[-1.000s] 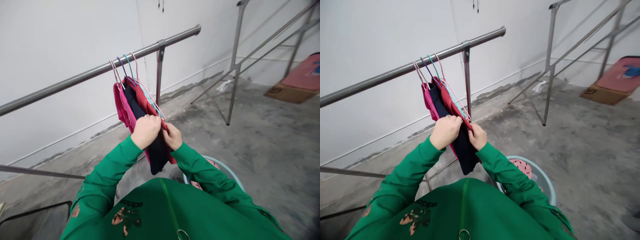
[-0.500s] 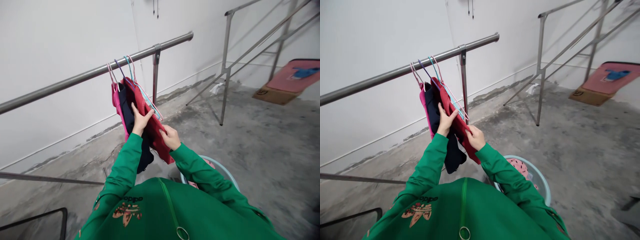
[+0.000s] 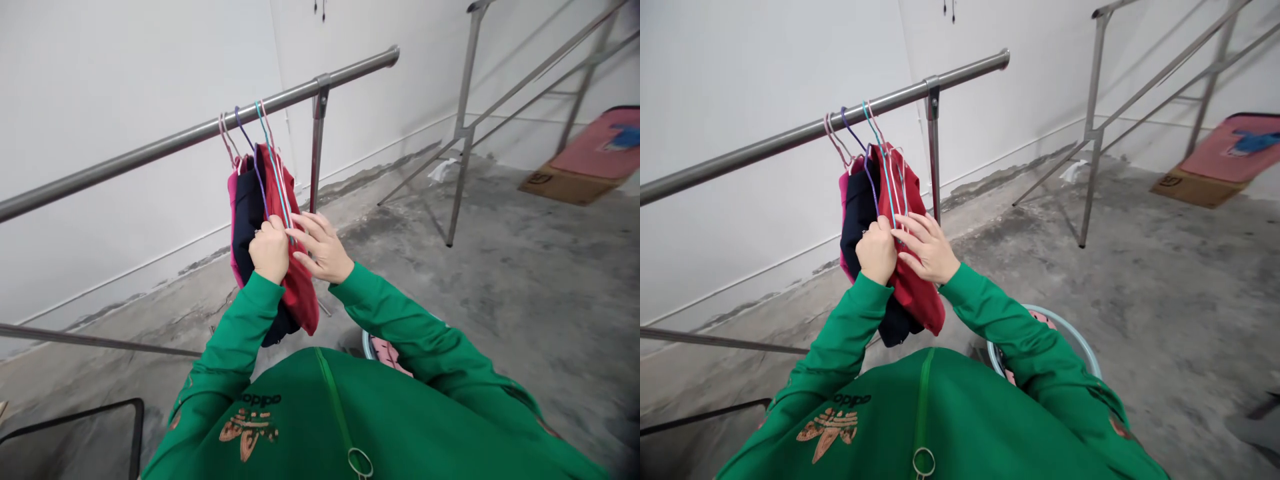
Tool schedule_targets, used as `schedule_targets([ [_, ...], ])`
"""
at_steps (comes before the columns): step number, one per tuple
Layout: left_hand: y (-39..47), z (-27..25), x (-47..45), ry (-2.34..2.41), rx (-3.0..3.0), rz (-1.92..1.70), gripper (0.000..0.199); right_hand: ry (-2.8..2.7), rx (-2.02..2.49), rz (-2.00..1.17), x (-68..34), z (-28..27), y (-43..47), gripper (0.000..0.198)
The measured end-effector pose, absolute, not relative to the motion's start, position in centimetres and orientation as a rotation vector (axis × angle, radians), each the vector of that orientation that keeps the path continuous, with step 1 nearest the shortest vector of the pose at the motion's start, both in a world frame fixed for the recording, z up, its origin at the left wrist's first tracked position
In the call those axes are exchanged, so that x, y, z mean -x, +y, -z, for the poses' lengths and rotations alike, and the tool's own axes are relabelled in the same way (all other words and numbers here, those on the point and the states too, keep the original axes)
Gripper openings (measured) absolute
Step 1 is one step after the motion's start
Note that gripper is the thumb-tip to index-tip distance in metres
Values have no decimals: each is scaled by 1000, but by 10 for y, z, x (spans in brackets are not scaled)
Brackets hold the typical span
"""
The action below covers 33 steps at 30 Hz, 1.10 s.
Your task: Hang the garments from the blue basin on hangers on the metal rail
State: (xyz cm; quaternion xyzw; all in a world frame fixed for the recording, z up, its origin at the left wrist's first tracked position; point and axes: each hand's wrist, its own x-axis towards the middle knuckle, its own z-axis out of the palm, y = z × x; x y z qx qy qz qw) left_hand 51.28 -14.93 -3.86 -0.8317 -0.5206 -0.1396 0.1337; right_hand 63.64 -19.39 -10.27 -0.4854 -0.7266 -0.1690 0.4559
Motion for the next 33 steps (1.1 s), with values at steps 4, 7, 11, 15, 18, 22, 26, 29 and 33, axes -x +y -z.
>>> schedule_targets([
  [4, -153, 35, -500, -1420, 2387, 255, 46, -1946, 1191, 419, -637, 83, -175, 53],
  [7, -157, 33, -493, -1383, 2384, 216, 49, -2013, 1139, 429, -643, 79, -164, 55],
  [11, -167, 29, -489, -1425, 2398, 234, 46, -2049, 1172, 441, -650, 75, -156, 52],
  [15, -173, 25, -483, -1476, 2436, 239, 40, -2047, 1198, 451, -653, 68, -152, 42],
  [18, -175, 29, -480, -1473, 2418, 276, 41, -2037, 1194, 438, -656, 65, -149, 32],
  [22, -179, 46, -481, -1395, 2443, 253, 48, -1945, 1214, 378, -657, 67, -149, 32],
  [26, -178, 73, -482, -1346, 2671, 258, 48, -1783, 1273, 260, -655, 75, -149, 46],
  [29, -166, 95, -480, -1279, 3068, 483, 48, -1725, 1331, 171, -656, 81, -147, 55],
  [33, -151, 109, -472, -1297, 3427, 1177, 38, -1726, 1385, 55, -658, 88, -144, 58],
])
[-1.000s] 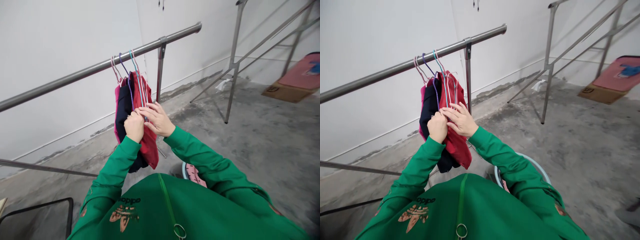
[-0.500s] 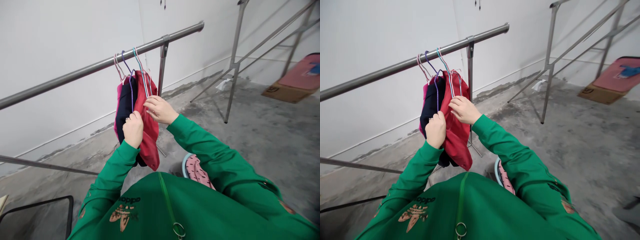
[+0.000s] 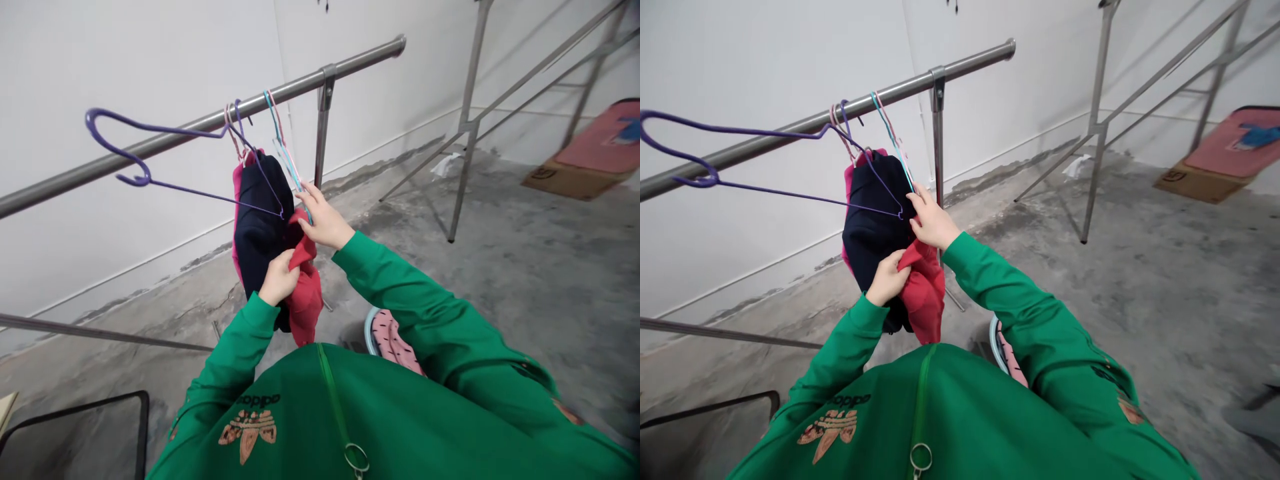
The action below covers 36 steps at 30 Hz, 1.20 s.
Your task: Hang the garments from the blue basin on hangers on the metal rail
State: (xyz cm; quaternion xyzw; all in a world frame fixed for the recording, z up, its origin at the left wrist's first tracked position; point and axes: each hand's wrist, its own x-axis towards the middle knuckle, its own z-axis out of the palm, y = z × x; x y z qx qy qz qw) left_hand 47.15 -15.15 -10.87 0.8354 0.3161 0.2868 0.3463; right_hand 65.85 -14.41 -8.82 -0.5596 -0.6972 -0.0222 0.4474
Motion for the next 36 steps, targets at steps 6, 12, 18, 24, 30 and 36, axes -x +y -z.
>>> schedule_targets([
  [6, -169, 87, -455, 735, -1762, -623, 25, -1642, 1319, 41, -668, 96, -158, 56],
  [12, -197, 67, -438, 574, -1543, -701, 33, -1564, 1123, -458, -684, 157, -231, 97],
  [18, -208, 81, -461, 534, -1433, -833, 45, -1339, 1024, -1288, -613, 245, -295, 92],
  [24, -179, 113, -501, 438, -1753, -742, 97, -453, 965, -1148, -595, 232, -301, 52],
  [30, -187, 176, -533, 16, -1937, 83, 135, -355, 990, -717, -670, 148, -349, 48],
  [36, -272, 173, -615, 33, -1654, 23, 51, -288, 1369, -236, -742, 58, -394, 39],
])
